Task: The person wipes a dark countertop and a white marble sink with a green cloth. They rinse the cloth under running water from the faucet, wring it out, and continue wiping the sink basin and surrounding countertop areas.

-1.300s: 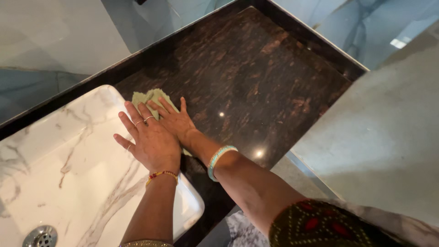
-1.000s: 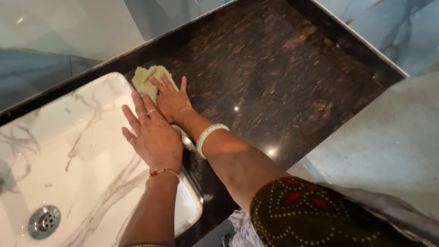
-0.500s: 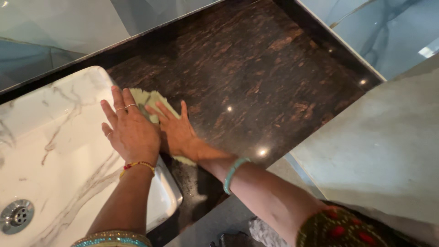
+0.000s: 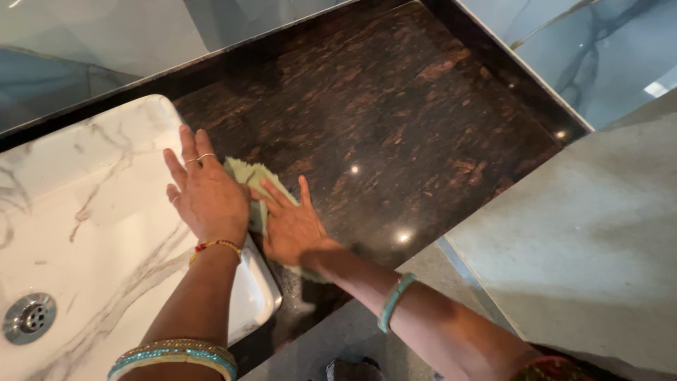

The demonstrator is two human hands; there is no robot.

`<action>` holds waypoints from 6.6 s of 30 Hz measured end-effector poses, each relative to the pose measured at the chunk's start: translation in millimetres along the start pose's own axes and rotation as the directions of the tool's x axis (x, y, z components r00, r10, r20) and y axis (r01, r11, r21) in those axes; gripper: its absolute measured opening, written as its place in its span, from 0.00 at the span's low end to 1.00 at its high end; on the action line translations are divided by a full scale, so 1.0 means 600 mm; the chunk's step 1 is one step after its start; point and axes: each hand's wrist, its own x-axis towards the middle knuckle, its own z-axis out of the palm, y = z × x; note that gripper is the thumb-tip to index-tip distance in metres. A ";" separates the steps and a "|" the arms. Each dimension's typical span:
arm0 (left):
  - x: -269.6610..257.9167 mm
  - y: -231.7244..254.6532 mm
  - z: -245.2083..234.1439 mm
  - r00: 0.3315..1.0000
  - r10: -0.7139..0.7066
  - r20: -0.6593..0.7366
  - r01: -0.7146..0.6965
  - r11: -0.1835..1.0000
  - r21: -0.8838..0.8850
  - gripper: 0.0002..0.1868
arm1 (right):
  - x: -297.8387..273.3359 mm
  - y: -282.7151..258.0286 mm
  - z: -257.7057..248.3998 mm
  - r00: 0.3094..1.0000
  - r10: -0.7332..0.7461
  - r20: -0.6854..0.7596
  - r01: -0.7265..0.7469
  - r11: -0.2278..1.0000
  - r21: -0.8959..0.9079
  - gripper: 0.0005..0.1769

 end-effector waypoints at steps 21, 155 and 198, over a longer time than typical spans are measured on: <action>0.009 -0.007 0.026 0.989 0.110 -0.095 -0.093 0.981 0.170 0.33 | 0.223 0.040 0.002 0.963 0.171 -0.207 -0.155 0.984 0.092 0.21; 0.000 -0.010 0.037 0.939 0.292 -0.179 -0.227 0.922 0.315 0.25 | 0.217 0.111 0.002 0.930 -0.243 -0.278 0.259 0.966 0.023 0.35; 0.015 0.000 0.053 0.957 0.208 -0.202 -0.137 0.939 0.315 0.27 | 0.158 0.099 0.008 0.906 -0.364 -0.215 0.384 0.921 0.061 0.38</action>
